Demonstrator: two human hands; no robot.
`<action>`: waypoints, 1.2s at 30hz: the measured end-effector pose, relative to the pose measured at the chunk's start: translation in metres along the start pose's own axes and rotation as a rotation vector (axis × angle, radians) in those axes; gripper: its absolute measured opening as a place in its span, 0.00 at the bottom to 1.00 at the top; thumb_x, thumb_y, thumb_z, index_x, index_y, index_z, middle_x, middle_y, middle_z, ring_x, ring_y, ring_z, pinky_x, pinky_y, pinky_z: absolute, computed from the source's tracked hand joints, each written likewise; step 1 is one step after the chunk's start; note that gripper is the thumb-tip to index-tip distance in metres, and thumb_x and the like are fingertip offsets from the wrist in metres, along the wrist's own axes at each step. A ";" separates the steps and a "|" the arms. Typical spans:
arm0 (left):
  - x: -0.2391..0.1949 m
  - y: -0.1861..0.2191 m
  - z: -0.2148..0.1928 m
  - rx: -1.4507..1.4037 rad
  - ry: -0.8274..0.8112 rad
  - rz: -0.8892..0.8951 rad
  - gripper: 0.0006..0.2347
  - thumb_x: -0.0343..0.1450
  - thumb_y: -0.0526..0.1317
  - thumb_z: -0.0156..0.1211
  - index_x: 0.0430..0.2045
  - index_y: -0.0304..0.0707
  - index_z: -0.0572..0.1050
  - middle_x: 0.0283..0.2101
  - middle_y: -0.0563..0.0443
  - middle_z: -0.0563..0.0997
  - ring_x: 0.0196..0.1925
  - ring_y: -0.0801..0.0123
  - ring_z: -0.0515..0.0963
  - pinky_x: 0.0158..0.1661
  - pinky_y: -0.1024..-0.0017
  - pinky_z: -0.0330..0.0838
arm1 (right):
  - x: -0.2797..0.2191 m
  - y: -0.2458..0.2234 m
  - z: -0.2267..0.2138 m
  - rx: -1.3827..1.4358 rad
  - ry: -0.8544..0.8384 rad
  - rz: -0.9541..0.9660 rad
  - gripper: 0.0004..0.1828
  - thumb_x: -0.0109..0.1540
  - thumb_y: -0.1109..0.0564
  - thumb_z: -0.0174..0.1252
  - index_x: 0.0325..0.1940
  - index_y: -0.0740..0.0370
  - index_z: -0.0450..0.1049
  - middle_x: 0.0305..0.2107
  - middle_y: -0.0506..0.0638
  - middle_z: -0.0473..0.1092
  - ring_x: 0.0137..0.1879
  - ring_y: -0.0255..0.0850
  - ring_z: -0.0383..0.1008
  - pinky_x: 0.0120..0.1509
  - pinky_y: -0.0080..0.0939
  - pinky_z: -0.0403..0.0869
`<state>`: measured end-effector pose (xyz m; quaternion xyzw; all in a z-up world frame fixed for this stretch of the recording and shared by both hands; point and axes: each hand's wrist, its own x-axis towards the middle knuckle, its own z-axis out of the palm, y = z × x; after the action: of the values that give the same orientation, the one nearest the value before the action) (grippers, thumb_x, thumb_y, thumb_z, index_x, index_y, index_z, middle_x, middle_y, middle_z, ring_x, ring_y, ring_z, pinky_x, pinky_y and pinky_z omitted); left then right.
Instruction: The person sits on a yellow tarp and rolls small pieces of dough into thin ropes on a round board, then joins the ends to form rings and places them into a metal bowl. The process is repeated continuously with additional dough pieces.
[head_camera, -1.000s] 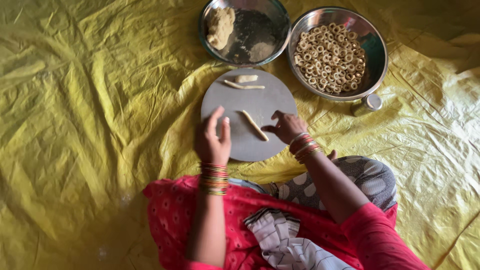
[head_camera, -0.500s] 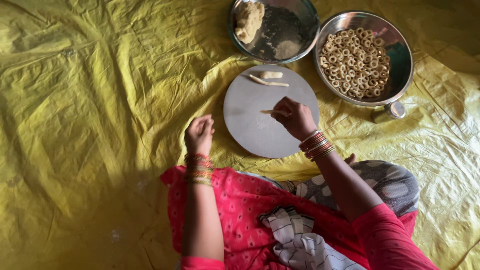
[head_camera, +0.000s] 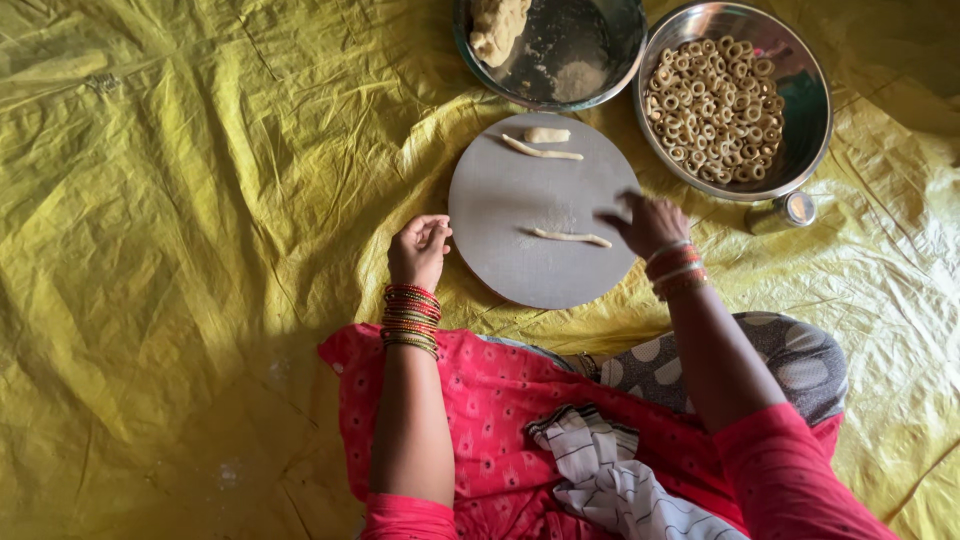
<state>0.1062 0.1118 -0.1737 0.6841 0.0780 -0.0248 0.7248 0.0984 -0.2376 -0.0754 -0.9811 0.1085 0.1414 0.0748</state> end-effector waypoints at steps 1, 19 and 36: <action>0.002 0.003 0.001 0.008 -0.002 0.012 0.06 0.74 0.37 0.60 0.39 0.34 0.80 0.37 0.51 0.86 0.35 0.77 0.84 0.34 0.79 0.79 | 0.007 -0.004 -0.002 0.056 0.129 -0.071 0.40 0.62 0.25 0.52 0.69 0.51 0.67 0.61 0.53 0.71 0.62 0.49 0.71 0.63 0.52 0.72; 0.011 0.001 0.002 -0.024 -0.002 -0.192 0.07 0.74 0.40 0.60 0.39 0.38 0.81 0.33 0.51 0.85 0.25 0.79 0.79 0.24 0.81 0.70 | -0.022 -0.103 0.121 -0.184 0.170 -0.402 0.58 0.63 0.19 0.34 0.80 0.63 0.33 0.78 0.57 0.32 0.83 0.53 0.28 0.82 0.65 0.34; 0.017 -0.004 0.002 -0.014 -0.013 -0.216 0.08 0.75 0.40 0.59 0.39 0.37 0.81 0.32 0.53 0.85 0.25 0.79 0.79 0.25 0.81 0.71 | 0.033 -0.110 0.103 -0.791 0.198 -0.173 0.63 0.59 0.19 0.40 0.82 0.66 0.34 0.77 0.66 0.34 0.80 0.61 0.29 0.76 0.67 0.34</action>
<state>0.1224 0.1108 -0.1799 0.6663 0.1467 -0.1065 0.7233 0.1281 -0.1196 -0.1706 -0.9485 -0.0304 0.0702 -0.3073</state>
